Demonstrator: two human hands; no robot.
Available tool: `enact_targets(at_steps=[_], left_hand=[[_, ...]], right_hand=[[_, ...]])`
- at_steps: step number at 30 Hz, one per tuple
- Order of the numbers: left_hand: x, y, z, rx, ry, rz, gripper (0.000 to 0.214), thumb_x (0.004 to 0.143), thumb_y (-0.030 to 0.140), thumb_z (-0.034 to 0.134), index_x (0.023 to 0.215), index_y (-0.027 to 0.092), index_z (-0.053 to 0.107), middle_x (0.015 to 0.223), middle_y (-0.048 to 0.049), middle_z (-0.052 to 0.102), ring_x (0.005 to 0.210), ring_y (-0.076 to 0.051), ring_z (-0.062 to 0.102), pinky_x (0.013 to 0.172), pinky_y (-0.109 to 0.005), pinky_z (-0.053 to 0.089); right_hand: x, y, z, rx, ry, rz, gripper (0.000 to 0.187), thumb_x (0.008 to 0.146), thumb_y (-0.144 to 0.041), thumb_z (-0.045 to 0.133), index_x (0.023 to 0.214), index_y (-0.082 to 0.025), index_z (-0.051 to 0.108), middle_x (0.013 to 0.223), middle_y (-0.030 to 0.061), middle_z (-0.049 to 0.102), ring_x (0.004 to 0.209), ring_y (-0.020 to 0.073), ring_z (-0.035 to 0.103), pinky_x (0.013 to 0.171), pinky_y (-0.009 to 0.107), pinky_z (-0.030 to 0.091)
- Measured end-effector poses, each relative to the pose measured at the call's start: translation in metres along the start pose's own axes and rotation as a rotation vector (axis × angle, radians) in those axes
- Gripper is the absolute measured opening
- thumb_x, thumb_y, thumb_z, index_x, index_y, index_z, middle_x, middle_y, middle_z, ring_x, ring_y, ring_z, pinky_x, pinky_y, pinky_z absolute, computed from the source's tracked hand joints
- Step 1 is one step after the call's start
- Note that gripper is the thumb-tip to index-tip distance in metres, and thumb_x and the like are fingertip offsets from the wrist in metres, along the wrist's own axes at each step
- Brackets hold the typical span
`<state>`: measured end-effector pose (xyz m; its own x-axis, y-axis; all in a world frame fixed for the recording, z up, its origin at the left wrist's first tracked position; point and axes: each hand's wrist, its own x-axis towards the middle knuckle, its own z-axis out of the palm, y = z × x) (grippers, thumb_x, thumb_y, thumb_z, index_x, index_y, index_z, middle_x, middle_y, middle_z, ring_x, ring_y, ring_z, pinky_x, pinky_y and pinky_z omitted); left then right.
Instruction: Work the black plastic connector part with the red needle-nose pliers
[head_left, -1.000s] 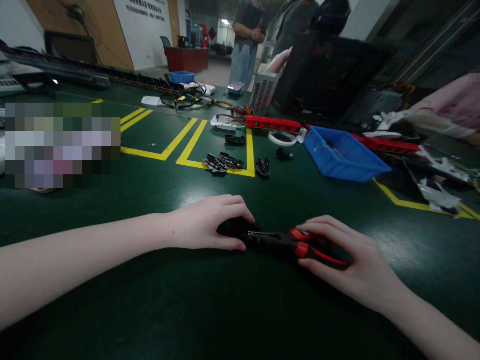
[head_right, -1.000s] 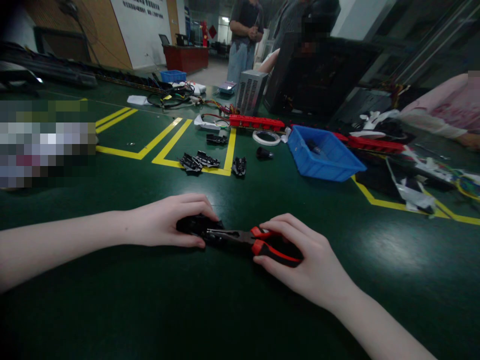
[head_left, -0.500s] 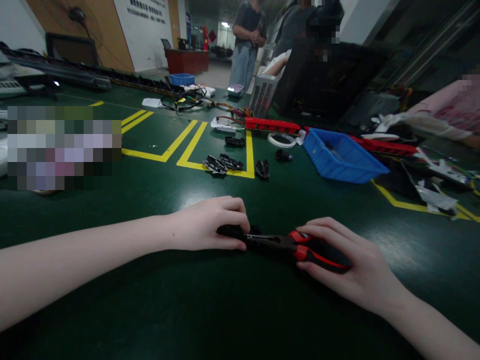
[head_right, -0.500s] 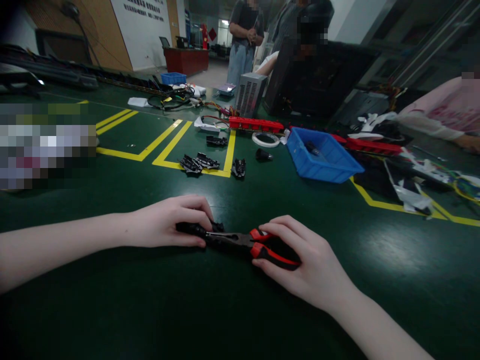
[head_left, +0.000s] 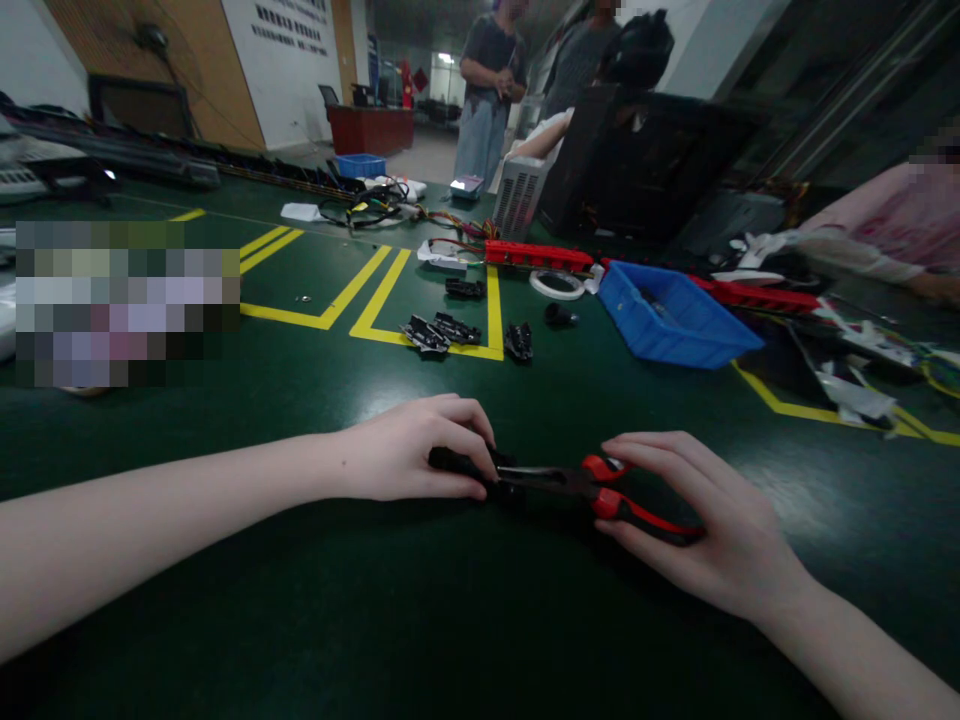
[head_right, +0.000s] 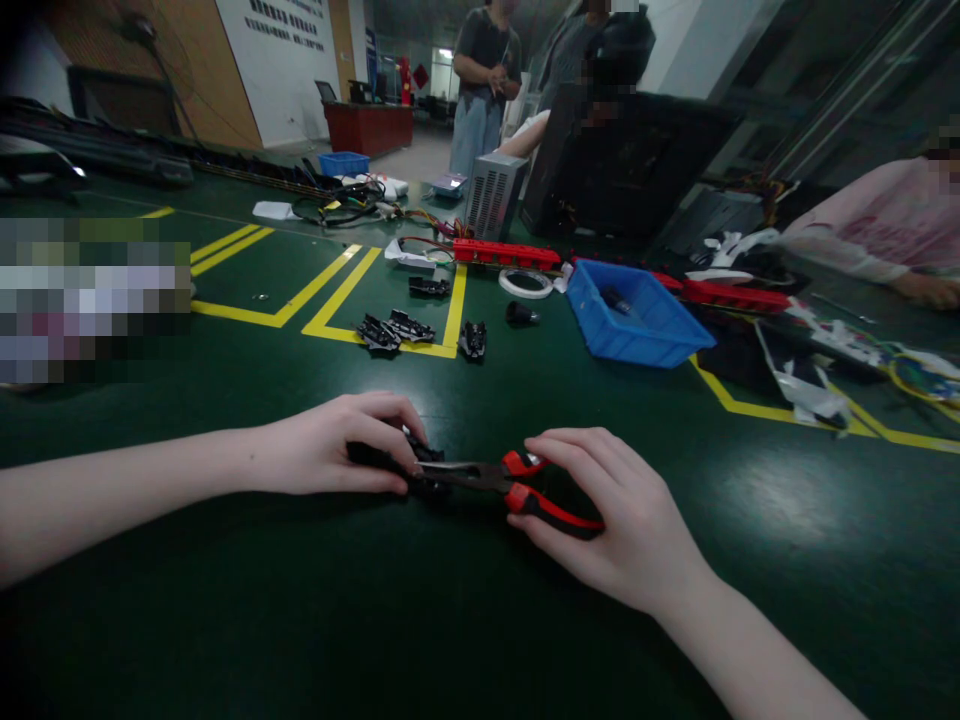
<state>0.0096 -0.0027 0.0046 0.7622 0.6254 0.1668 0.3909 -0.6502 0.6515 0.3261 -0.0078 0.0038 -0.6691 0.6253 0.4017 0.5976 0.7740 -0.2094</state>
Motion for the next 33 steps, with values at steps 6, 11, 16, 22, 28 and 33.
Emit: enact_targets(at_steps=[6, 11, 16, 22, 28, 33], left_hand=[[0.000, 0.001, 0.000, 0.010, 0.008, -0.001, 0.013, 0.088, 0.023, 0.067, 0.099, 0.021, 0.071, 0.117, -0.0061, 0.058, 0.106, -0.022, 0.058, 0.090, -0.035, 0.048], [0.001, 0.002, -0.001, -0.034, 0.018, 0.002, 0.013, 0.089, 0.022, 0.065, 0.101, 0.019, 0.070, 0.118, -0.0074, 0.057, 0.104, -0.021, 0.059, 0.091, -0.035, 0.050], [0.001, 0.005, -0.002, -0.070, 0.033, 0.007, 0.013, 0.090, 0.021, 0.063, 0.101, 0.017, 0.068, 0.119, -0.0087, 0.057, 0.105, -0.021, 0.060, 0.090, -0.035, 0.051], [0.001, 0.005, 0.001, -0.037, -0.001, 0.008, 0.010, 0.092, 0.017, 0.059, 0.102, 0.016, 0.062, 0.123, -0.0092, 0.055, 0.105, -0.021, 0.060, 0.086, -0.034, 0.051], [0.001, 0.006, 0.004, -0.012, -0.013, -0.014, 0.015, 0.089, 0.022, 0.064, 0.103, 0.017, 0.060, 0.125, -0.0087, 0.053, 0.098, -0.020, 0.062, 0.076, -0.031, 0.053], [0.003, 0.006, 0.005, -0.008, -0.019, -0.003, 0.013, 0.090, 0.018, 0.062, 0.103, 0.019, 0.061, 0.125, -0.0079, 0.055, 0.102, -0.022, 0.061, 0.083, -0.034, 0.051]], right_hand=[[-0.001, 0.000, 0.002, -0.108, 0.018, -0.077, 0.051, 0.081, -0.037, 0.067, 0.128, -0.027, 0.052, 0.112, 0.0108, 0.064, 0.100, 0.0310, 0.063, 0.081, 0.048, 0.053], [-0.001, -0.001, 0.005, -0.128, -0.003, -0.099, 0.049, 0.083, -0.037, 0.066, 0.127, -0.022, 0.052, 0.111, 0.0123, 0.064, 0.097, 0.0268, 0.064, 0.078, 0.041, 0.055], [0.001, -0.005, 0.003, -0.113, -0.019, -0.097, 0.045, 0.085, -0.038, 0.062, 0.125, -0.020, 0.053, 0.107, 0.0114, 0.065, 0.087, 0.0232, 0.066, 0.070, 0.036, 0.056], [0.003, -0.011, 0.000, -0.123, -0.047, -0.053, 0.039, 0.083, -0.039, 0.064, 0.116, -0.019, 0.055, 0.103, 0.0105, 0.064, 0.083, 0.0213, 0.065, 0.069, 0.034, 0.056], [0.005, -0.016, -0.003, -0.093, -0.067, -0.012, 0.033, 0.083, -0.038, 0.064, 0.109, -0.019, 0.057, 0.100, 0.0092, 0.065, 0.082, 0.0201, 0.064, 0.070, 0.033, 0.055], [0.006, -0.018, -0.004, -0.089, -0.058, -0.001, 0.033, 0.081, -0.038, 0.066, 0.106, -0.018, 0.058, 0.098, 0.0087, 0.065, 0.081, 0.0202, 0.064, 0.070, 0.033, 0.054]])
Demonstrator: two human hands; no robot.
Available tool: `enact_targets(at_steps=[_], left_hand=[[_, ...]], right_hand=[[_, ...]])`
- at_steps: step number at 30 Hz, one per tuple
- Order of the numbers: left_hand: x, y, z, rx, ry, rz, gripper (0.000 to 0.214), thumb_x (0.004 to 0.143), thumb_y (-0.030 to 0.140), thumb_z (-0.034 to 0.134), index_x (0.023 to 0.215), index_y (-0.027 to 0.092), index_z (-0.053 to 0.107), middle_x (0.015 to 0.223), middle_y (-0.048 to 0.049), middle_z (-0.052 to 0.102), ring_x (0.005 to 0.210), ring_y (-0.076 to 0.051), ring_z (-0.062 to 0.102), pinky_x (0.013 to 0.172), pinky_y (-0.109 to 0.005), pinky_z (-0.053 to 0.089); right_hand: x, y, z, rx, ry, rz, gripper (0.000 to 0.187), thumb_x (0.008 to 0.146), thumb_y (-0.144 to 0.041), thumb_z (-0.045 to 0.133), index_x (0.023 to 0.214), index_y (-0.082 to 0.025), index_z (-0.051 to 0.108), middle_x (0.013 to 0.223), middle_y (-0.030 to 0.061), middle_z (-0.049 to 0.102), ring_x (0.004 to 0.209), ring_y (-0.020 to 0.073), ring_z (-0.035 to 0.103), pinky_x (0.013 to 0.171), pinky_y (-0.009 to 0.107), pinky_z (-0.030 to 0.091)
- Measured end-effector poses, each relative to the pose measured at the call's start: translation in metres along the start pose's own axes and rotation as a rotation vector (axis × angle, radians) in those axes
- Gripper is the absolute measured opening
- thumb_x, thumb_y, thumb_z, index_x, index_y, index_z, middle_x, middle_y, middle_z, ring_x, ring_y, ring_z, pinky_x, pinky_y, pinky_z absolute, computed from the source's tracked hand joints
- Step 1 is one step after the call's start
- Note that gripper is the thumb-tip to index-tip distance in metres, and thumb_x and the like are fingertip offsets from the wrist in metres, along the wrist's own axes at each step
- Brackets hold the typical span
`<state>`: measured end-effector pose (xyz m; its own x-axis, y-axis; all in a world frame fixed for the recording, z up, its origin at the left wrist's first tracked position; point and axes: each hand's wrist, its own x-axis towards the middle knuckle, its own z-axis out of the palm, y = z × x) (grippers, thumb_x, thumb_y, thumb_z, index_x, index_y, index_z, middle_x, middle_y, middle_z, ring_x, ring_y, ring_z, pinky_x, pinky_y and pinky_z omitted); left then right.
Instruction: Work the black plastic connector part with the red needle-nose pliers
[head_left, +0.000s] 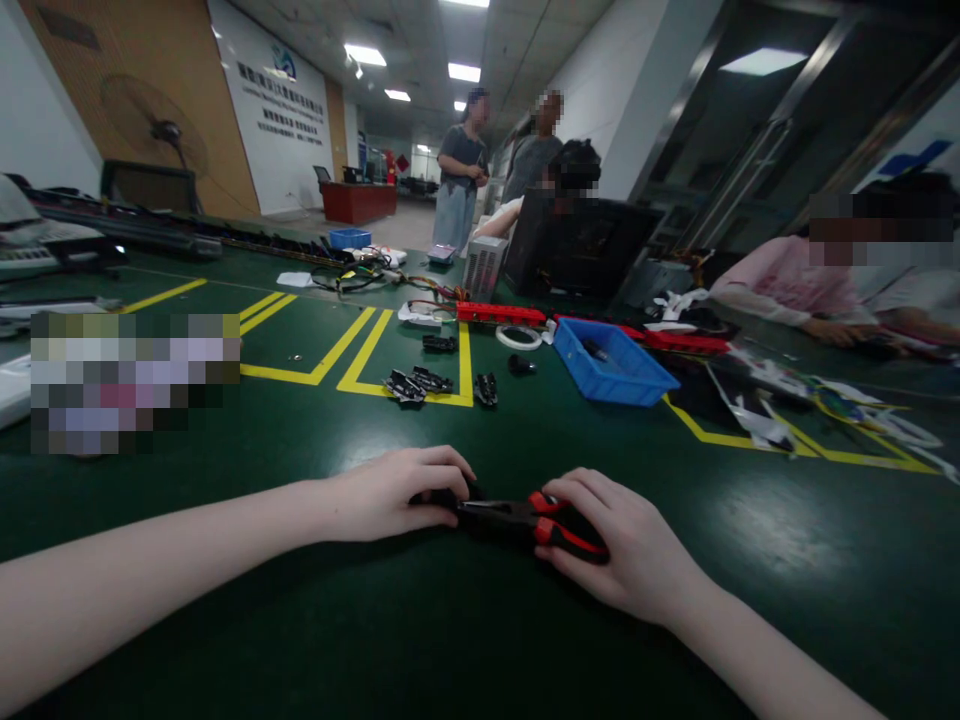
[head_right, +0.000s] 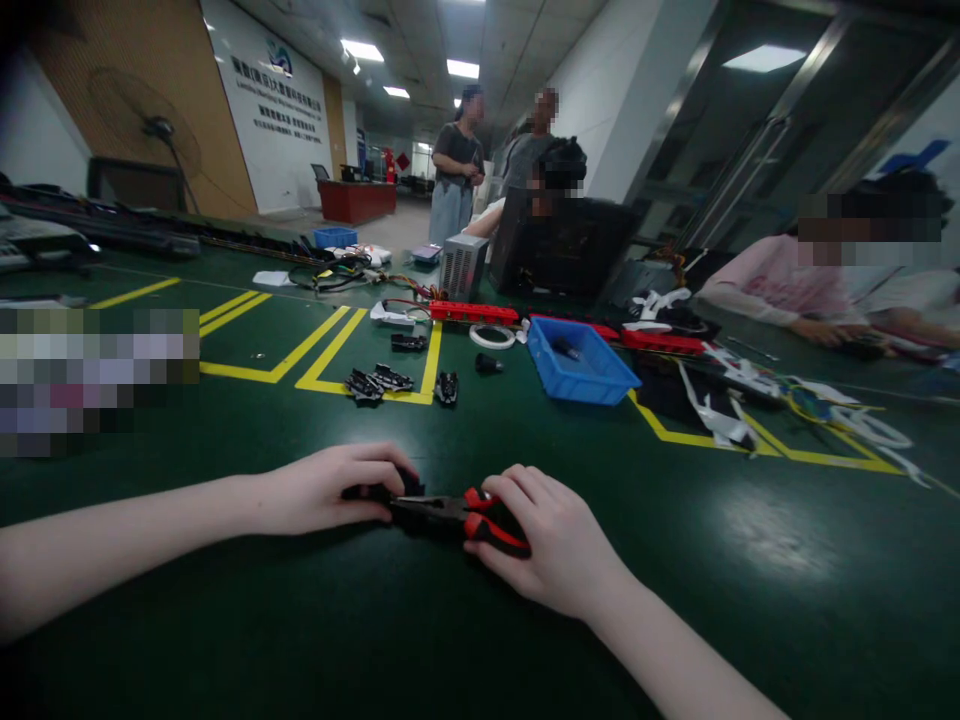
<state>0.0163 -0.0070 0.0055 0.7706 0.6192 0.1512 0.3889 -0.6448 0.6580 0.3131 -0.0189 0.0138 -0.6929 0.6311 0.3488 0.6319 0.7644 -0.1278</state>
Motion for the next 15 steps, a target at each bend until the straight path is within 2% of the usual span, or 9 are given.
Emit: enact_targets(at_steps=[7, 15], left_hand=[[0.001, 0.004, -0.003, -0.118, 0.027, -0.003, 0.010, 0.090, 0.018, 0.064, 0.099, 0.018, 0.065, 0.118, -0.0065, 0.059, 0.105, -0.021, 0.060, 0.091, -0.034, 0.049], [0.000, 0.014, -0.007, -0.153, 0.053, -0.036, 0.009, 0.090, 0.018, 0.063, 0.099, 0.017, 0.065, 0.118, -0.0071, 0.059, 0.106, -0.021, 0.060, 0.092, -0.035, 0.049]], right_hand=[[-0.002, 0.004, 0.002, -0.012, 0.051, -0.035, 0.038, 0.082, -0.037, 0.066, 0.113, -0.018, 0.055, 0.104, 0.0107, 0.064, 0.089, 0.0228, 0.062, 0.075, 0.037, 0.053], [-0.005, 0.007, 0.005, 0.052, 0.040, -0.006, 0.038, 0.083, -0.038, 0.065, 0.115, -0.019, 0.055, 0.104, 0.0097, 0.065, 0.088, 0.0210, 0.063, 0.074, 0.034, 0.054]])
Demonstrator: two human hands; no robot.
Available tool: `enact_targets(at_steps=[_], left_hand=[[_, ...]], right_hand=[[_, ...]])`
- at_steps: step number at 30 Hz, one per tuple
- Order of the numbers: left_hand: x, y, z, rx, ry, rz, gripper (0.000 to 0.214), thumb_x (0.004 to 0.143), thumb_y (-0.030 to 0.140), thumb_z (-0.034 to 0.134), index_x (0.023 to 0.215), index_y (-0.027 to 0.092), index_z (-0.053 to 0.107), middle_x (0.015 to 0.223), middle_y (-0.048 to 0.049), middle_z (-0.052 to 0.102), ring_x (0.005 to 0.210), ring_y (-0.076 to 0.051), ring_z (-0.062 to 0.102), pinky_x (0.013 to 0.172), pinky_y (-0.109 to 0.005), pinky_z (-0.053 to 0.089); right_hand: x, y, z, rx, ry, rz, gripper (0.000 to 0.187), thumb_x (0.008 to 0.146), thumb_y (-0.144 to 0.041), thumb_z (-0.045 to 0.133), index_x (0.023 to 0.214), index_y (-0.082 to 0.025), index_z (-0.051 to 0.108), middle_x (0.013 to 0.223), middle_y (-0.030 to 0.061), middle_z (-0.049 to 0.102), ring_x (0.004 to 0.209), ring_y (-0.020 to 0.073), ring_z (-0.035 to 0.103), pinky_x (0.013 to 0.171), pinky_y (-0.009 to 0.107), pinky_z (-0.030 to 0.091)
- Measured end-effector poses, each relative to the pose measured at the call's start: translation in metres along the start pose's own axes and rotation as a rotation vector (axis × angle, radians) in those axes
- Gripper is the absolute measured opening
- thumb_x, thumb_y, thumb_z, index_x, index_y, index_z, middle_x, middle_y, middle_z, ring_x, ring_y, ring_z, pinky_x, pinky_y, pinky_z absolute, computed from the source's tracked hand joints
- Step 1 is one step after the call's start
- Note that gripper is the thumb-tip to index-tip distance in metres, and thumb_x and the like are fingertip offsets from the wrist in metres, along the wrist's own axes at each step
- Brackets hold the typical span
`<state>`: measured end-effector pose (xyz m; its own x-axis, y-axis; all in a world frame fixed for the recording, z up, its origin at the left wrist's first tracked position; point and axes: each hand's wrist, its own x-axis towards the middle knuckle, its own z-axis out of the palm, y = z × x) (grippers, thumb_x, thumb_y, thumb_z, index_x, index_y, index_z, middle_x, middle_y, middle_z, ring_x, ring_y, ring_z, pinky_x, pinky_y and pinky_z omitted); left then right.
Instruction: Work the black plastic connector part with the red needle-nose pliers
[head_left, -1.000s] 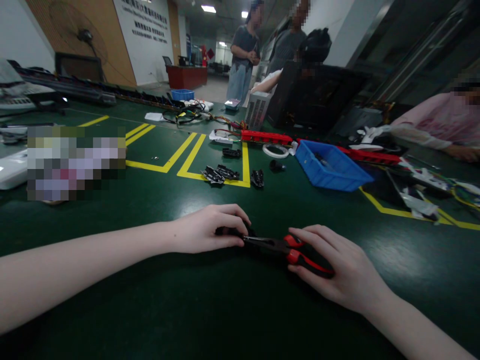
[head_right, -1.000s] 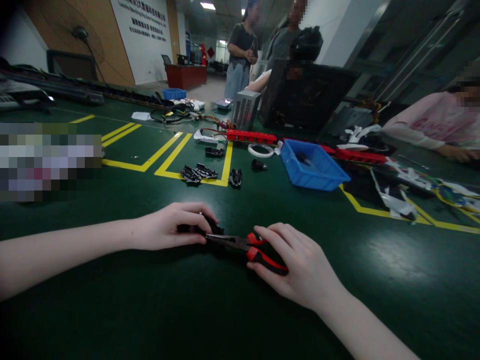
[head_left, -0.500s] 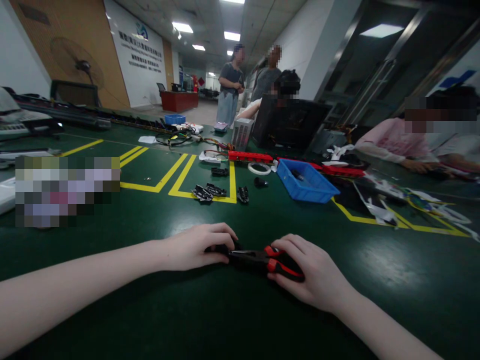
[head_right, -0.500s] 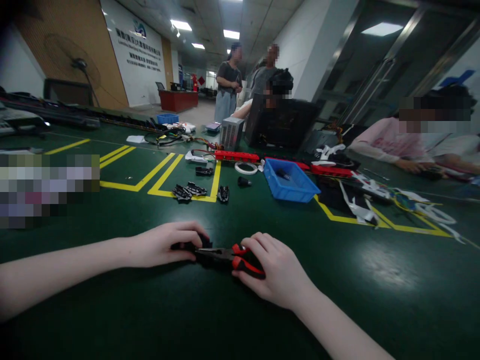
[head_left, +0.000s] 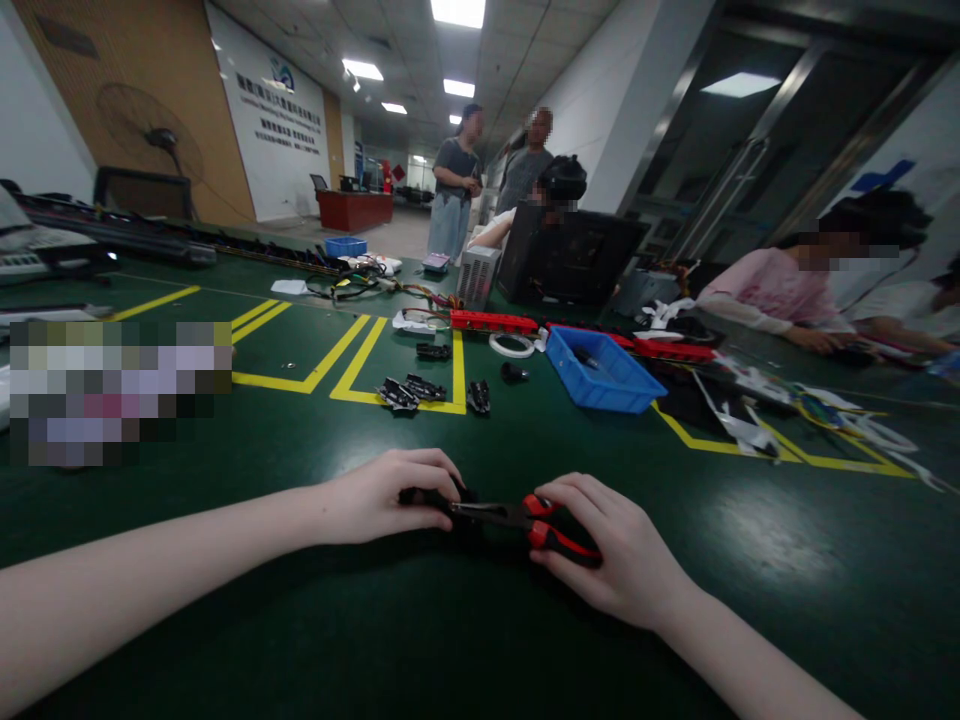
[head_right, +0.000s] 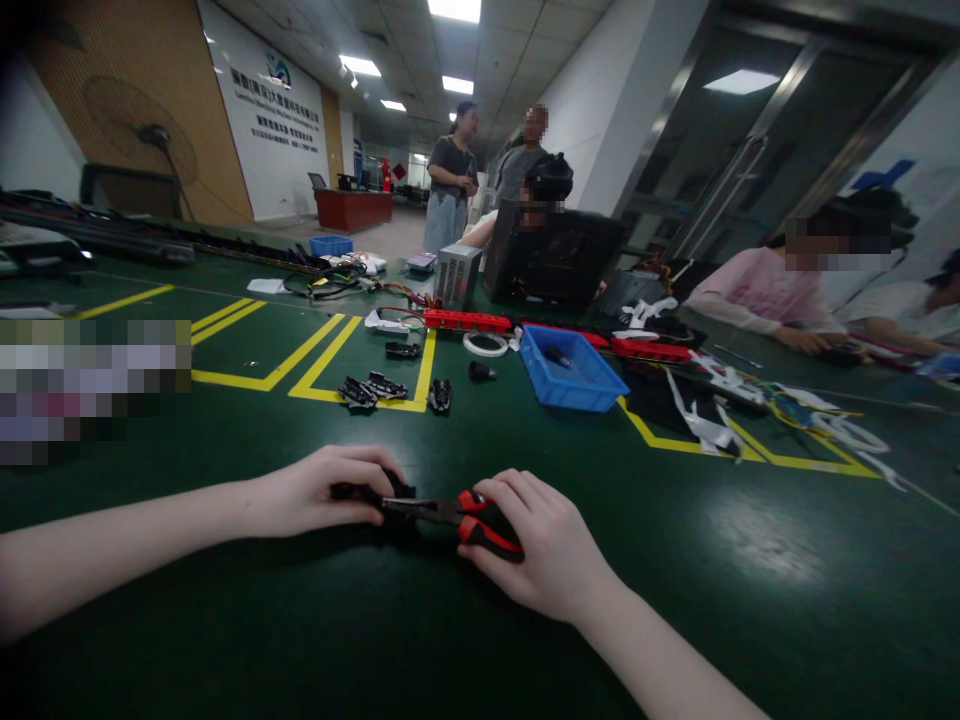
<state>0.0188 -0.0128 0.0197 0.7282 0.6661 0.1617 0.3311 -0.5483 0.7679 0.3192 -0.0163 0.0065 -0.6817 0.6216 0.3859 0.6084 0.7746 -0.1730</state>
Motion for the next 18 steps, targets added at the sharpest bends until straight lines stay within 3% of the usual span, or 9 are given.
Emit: enact_targets(at_steps=[4, 9, 14, 18], left_hand=[[-0.002, -0.003, 0.001, 0.039, 0.022, 0.002, 0.016, 0.092, 0.021, 0.062, 0.107, 0.018, 0.063, 0.117, -0.0071, 0.061, 0.104, -0.021, 0.061, 0.091, -0.035, 0.049], [-0.003, -0.012, 0.006, 0.216, 0.028, -0.060, 0.064, 0.090, 0.029, 0.063, 0.146, 0.025, 0.032, 0.123, -0.0088, 0.060, 0.105, -0.024, 0.062, 0.088, -0.037, 0.049], [0.000, -0.011, 0.007, 0.337, -0.054, -0.056, 0.043, 0.092, 0.038, 0.059, 0.131, 0.022, 0.049, 0.112, -0.0078, 0.062, 0.096, -0.024, 0.064, 0.080, -0.035, 0.049], [0.001, -0.003, 0.007, 0.375, -0.044, -0.099, 0.036, 0.092, 0.041, 0.058, 0.121, 0.021, 0.052, 0.104, -0.0073, 0.067, 0.091, -0.025, 0.065, 0.080, -0.036, 0.048]], right_hand=[[-0.001, 0.001, 0.002, 0.037, -0.028, 0.034, 0.038, 0.083, -0.037, 0.064, 0.115, -0.020, 0.054, 0.105, 0.0094, 0.064, 0.089, 0.0209, 0.063, 0.075, 0.034, 0.054], [0.000, 0.000, 0.001, 0.061, -0.043, 0.030, 0.035, 0.083, -0.035, 0.064, 0.114, -0.021, 0.055, 0.104, 0.0088, 0.065, 0.088, 0.0203, 0.064, 0.075, 0.033, 0.054], [0.000, 0.000, 0.001, 0.058, -0.047, 0.028, 0.036, 0.082, -0.034, 0.064, 0.114, -0.021, 0.055, 0.103, 0.0088, 0.065, 0.088, 0.0207, 0.064, 0.074, 0.034, 0.054], [0.000, 0.000, 0.002, 0.077, -0.065, 0.033, 0.035, 0.083, -0.035, 0.064, 0.114, -0.021, 0.054, 0.103, 0.0086, 0.064, 0.087, 0.0209, 0.063, 0.074, 0.035, 0.053]])
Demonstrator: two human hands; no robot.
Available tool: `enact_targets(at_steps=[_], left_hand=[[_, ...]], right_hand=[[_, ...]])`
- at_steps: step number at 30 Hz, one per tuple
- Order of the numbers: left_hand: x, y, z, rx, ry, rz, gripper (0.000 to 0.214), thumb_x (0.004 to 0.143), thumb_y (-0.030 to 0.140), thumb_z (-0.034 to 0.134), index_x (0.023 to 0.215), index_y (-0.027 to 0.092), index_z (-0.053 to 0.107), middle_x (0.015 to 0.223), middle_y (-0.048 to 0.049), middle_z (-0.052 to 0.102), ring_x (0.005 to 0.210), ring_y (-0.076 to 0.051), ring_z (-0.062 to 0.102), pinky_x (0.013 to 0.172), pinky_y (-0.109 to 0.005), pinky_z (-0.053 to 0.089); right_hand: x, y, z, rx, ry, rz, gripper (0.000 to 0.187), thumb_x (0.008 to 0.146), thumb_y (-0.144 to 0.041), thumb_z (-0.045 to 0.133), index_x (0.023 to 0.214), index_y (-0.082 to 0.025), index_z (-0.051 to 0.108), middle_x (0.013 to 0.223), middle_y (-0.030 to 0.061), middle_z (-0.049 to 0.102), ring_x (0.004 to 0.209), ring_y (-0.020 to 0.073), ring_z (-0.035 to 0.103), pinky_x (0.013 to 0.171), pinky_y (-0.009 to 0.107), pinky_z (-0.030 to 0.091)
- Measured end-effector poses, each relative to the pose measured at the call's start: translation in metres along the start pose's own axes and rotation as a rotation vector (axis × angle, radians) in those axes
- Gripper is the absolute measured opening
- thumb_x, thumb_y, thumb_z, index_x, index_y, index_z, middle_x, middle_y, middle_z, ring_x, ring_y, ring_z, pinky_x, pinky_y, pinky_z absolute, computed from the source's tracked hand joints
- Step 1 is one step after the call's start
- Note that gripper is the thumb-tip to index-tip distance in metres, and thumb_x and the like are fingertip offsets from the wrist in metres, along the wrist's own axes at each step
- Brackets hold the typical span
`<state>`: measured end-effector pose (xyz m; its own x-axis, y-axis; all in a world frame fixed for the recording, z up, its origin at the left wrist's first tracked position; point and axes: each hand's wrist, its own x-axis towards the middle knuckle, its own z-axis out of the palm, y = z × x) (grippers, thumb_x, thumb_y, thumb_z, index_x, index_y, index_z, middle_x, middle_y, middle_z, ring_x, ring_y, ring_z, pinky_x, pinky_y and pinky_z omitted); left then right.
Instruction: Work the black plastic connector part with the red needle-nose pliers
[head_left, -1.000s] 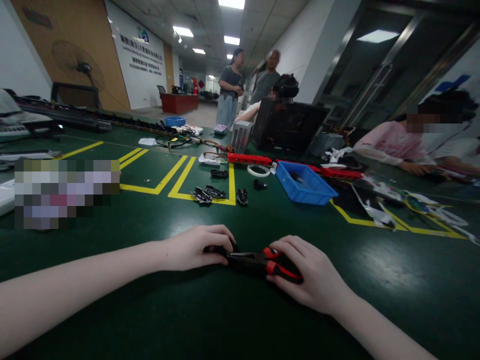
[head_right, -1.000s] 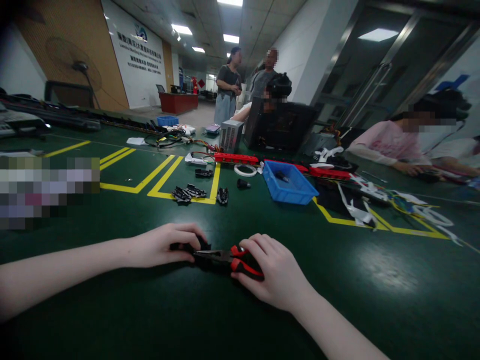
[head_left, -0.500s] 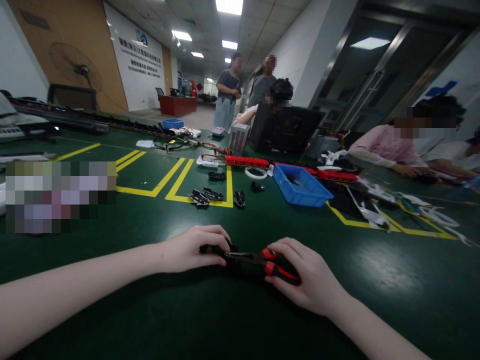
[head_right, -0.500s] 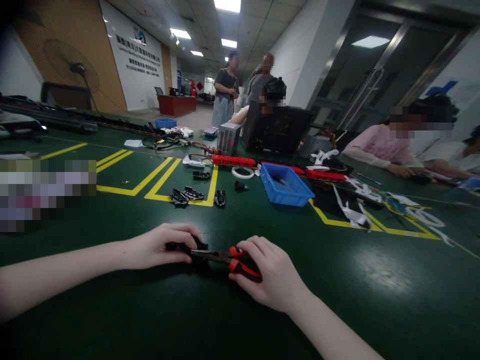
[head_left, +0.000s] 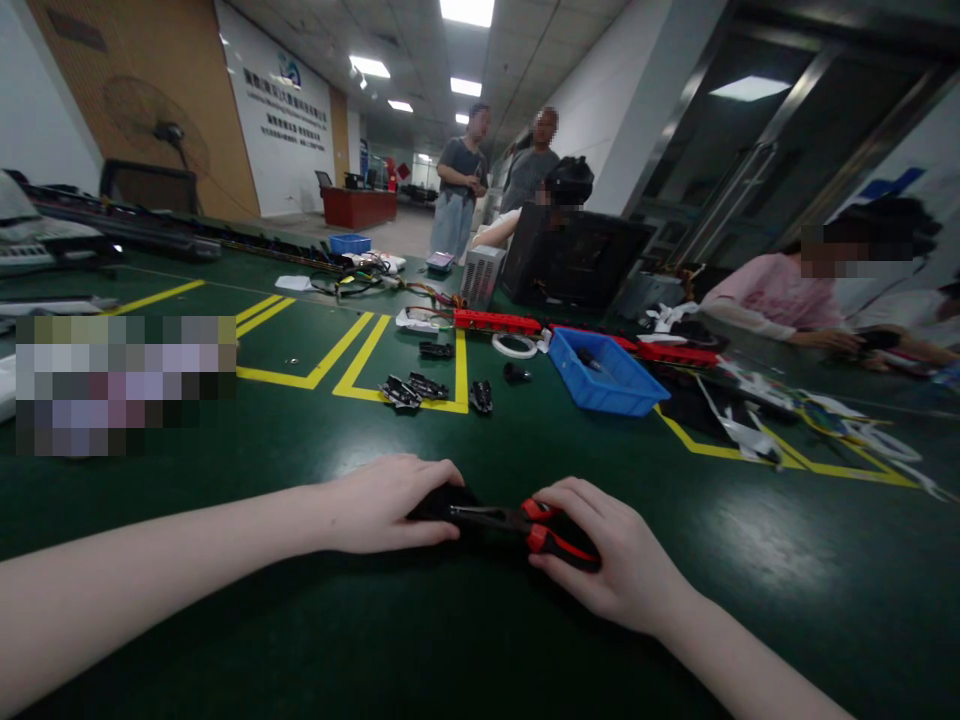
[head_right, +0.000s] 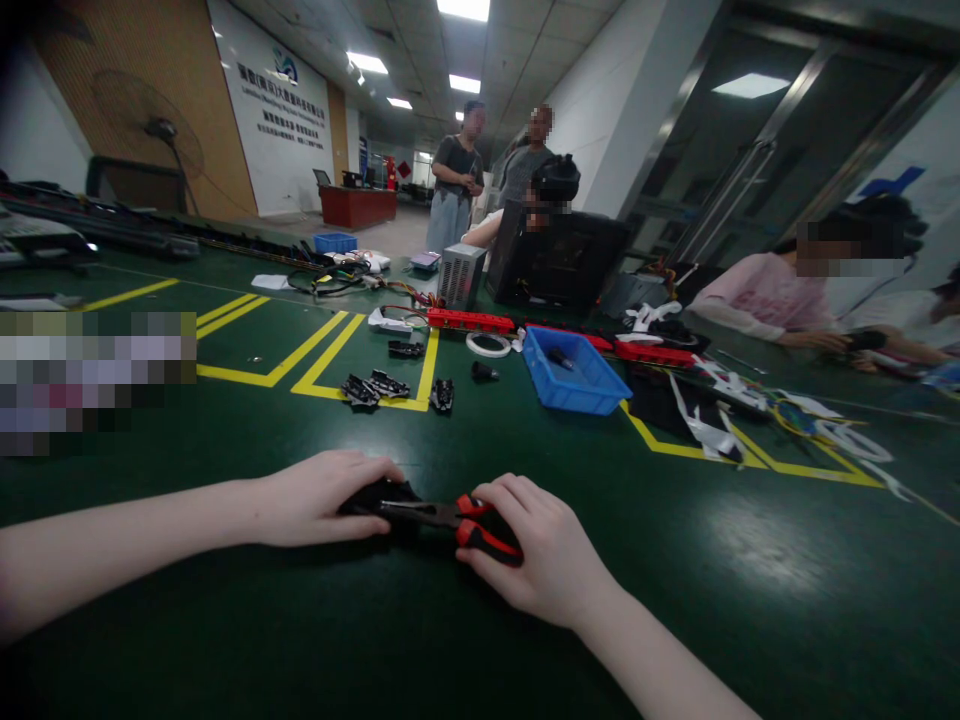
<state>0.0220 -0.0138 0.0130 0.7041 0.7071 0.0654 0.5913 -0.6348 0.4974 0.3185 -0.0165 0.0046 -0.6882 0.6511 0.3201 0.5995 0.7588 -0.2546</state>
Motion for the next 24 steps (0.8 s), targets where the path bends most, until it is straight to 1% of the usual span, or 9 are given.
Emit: enact_targets(at_steps=[4, 9, 13, 19, 21, 24], left_hand=[[-0.0001, 0.0055, -0.0019, 0.051, -0.003, -0.014, 0.031, 0.092, 0.040, 0.056, 0.115, 0.020, 0.053, 0.096, -0.0064, 0.068, 0.084, -0.024, 0.065, 0.076, -0.035, 0.048], [0.0005, 0.0064, -0.0025, 0.062, -0.001, -0.010, 0.030, 0.093, 0.040, 0.054, 0.115, 0.019, 0.052, 0.095, -0.0064, 0.068, 0.083, -0.024, 0.066, 0.074, -0.034, 0.047], [-0.0004, 0.0060, -0.0014, 0.068, 0.011, -0.011, 0.031, 0.093, 0.041, 0.053, 0.113, 0.018, 0.052, 0.092, -0.0067, 0.069, 0.081, -0.024, 0.066, 0.073, -0.034, 0.047], [-0.0005, 0.0068, -0.0012, 0.083, 0.008, -0.001, 0.028, 0.091, 0.042, 0.055, 0.108, 0.019, 0.053, 0.088, -0.0055, 0.068, 0.079, -0.023, 0.065, 0.071, -0.033, 0.046], [-0.0002, 0.0063, -0.0013, 0.090, 0.005, -0.005, 0.029, 0.091, 0.043, 0.055, 0.106, 0.019, 0.053, 0.088, -0.0055, 0.068, 0.078, -0.023, 0.065, 0.070, -0.033, 0.046], [0.0003, 0.0033, -0.0010, 0.095, -0.001, -0.001, 0.033, 0.092, 0.049, 0.055, 0.106, 0.019, 0.053, 0.089, -0.0056, 0.068, 0.078, -0.024, 0.065, 0.067, -0.032, 0.045]], right_hand=[[0.0010, -0.0004, -0.0015, 0.035, 0.004, 0.010, 0.036, 0.083, -0.034, 0.064, 0.115, -0.021, 0.054, 0.106, 0.0086, 0.063, 0.091, 0.0211, 0.063, 0.077, 0.035, 0.053], [0.0018, 0.0000, -0.0032, 0.045, 0.033, 0.004, 0.037, 0.084, -0.033, 0.062, 0.118, -0.022, 0.054, 0.109, 0.0092, 0.063, 0.094, 0.0218, 0.062, 0.079, 0.035, 0.054], [0.0017, 0.0020, -0.0027, -0.005, 0.071, -0.002, 0.036, 0.087, -0.032, 0.057, 0.121, -0.021, 0.051, 0.112, 0.0118, 0.062, 0.099, 0.0250, 0.061, 0.082, 0.040, 0.053], [0.0031, 0.0003, -0.0027, -0.091, 0.037, -0.033, 0.040, 0.089, -0.032, 0.054, 0.126, -0.019, 0.049, 0.119, 0.0149, 0.060, 0.107, 0.0282, 0.059, 0.088, 0.046, 0.051], [0.0038, -0.0016, -0.0036, -0.108, 0.024, -0.038, 0.038, 0.089, -0.032, 0.054, 0.125, -0.018, 0.050, 0.118, 0.0150, 0.061, 0.106, 0.0277, 0.059, 0.088, 0.045, 0.051], [0.0045, -0.0036, -0.0047, -0.113, 0.006, -0.043, 0.037, 0.088, -0.034, 0.057, 0.120, -0.017, 0.052, 0.113, 0.0143, 0.062, 0.099, 0.0259, 0.061, 0.083, 0.042, 0.053]])
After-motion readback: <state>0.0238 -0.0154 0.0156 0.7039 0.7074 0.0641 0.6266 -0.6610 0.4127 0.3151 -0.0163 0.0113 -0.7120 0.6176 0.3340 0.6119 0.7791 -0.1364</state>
